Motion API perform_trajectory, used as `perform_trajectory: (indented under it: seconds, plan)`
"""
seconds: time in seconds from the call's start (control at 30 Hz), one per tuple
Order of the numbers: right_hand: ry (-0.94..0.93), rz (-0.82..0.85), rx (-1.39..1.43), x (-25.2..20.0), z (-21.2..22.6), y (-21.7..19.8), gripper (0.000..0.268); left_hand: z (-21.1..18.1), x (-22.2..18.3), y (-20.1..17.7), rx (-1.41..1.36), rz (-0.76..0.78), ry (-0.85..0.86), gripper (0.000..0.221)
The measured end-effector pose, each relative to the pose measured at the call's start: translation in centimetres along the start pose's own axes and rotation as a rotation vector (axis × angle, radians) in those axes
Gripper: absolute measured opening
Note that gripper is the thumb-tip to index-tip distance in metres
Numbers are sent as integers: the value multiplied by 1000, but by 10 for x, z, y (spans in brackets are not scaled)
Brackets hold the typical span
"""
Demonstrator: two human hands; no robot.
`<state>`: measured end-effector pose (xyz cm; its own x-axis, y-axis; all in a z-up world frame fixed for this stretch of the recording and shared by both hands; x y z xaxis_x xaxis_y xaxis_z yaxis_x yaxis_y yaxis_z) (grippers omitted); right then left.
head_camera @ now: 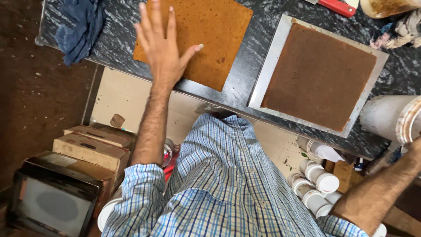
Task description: The person prepares cake layers by placing them on trays, pouring a dark liquid from a bottle into a cup, and spreading the liquid across the top of the cake by hand.
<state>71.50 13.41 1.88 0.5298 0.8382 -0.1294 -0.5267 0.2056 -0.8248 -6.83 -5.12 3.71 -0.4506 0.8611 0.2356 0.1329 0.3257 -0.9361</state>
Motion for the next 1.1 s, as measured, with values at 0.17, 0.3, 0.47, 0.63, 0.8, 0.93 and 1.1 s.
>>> perform_trajectory:
  seconds: [0.17,0.3,0.47,0.63,0.8,0.93,1.1]
  plan:
    - [10,18,-20,-2,-4,0,13,-26,9,45,21,322,-69,113]
    - [14,13,-32,2,-5,-6,13,-33,-1,52,-29,422,-31,127]
    - [20,10,-32,2,-11,-5,14,-98,-47,48,15,479,249,138]
    - [30,-3,-51,2,-22,-15,15,-122,-75,44,-238,634,551,129]
    - [32,-4,-53,3,-25,-14,16,-64,-13,36,-126,429,147,132]
    - [19,6,-55,7,-18,-7,16,-16,24,16,-60,357,-64,124]
    - [27,12,-66,5,-15,-2,17,-9,48,37,19,425,-257,114]
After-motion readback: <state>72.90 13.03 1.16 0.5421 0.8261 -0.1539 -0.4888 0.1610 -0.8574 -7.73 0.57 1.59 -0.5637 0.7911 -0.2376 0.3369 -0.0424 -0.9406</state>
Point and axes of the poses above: each hand's wrist, its own x-axis towards the middle knuckle, its own y-axis out of the palm, z = x × y, the point moved 4 cm from there along x, towards the middle knuckle, and after that the axes turned 1 degree about -x, right-handed, at the moved point
